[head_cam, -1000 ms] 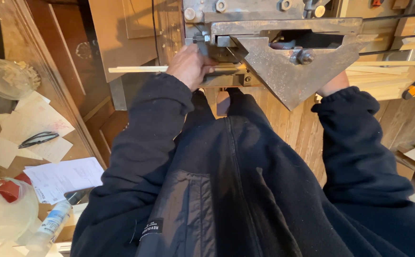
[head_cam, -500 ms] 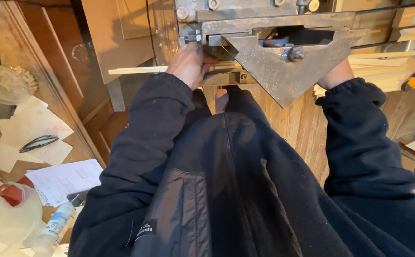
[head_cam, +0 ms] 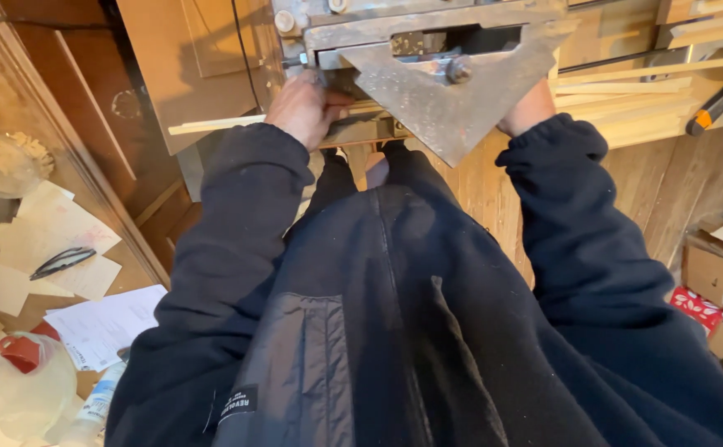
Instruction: Trimming thin wooden frame molding using a manual miter trimmer.
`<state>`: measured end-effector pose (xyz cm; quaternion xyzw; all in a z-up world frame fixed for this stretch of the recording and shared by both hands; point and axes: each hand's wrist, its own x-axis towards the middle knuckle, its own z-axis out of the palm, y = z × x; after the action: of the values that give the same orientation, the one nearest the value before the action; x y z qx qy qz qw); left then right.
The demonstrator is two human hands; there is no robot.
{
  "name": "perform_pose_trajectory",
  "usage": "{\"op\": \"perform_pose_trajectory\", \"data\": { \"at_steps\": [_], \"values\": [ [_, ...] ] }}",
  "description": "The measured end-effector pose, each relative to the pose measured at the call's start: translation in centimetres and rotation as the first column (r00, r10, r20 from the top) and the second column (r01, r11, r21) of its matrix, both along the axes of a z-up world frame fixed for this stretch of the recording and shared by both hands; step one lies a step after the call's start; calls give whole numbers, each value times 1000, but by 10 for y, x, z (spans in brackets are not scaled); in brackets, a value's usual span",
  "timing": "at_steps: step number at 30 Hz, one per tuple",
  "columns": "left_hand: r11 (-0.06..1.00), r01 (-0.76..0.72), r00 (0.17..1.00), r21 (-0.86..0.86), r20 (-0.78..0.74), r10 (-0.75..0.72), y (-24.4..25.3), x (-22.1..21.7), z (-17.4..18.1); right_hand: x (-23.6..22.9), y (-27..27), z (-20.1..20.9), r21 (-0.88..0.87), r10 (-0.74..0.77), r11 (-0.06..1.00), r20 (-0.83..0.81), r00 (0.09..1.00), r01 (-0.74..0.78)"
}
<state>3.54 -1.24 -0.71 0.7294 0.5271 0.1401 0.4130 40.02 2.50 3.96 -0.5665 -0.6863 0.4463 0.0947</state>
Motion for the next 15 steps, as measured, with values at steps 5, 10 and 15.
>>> {"op": "perform_pose_trajectory", "data": {
  "at_steps": [5,10,15],
  "values": [
    [999,17,1000,-32,7,-17,-1,-3,-7,-8,4,5,31,119,992,50,992,-121],
    [998,-33,999,-58,-19,32,3,1,8,-15,11,30,122,135,985,-107,985,-122],
    [993,-68,997,-100,28,71,3,-1,3,1,4,12,355,94,931,-13,995,-83]
  ]
}}
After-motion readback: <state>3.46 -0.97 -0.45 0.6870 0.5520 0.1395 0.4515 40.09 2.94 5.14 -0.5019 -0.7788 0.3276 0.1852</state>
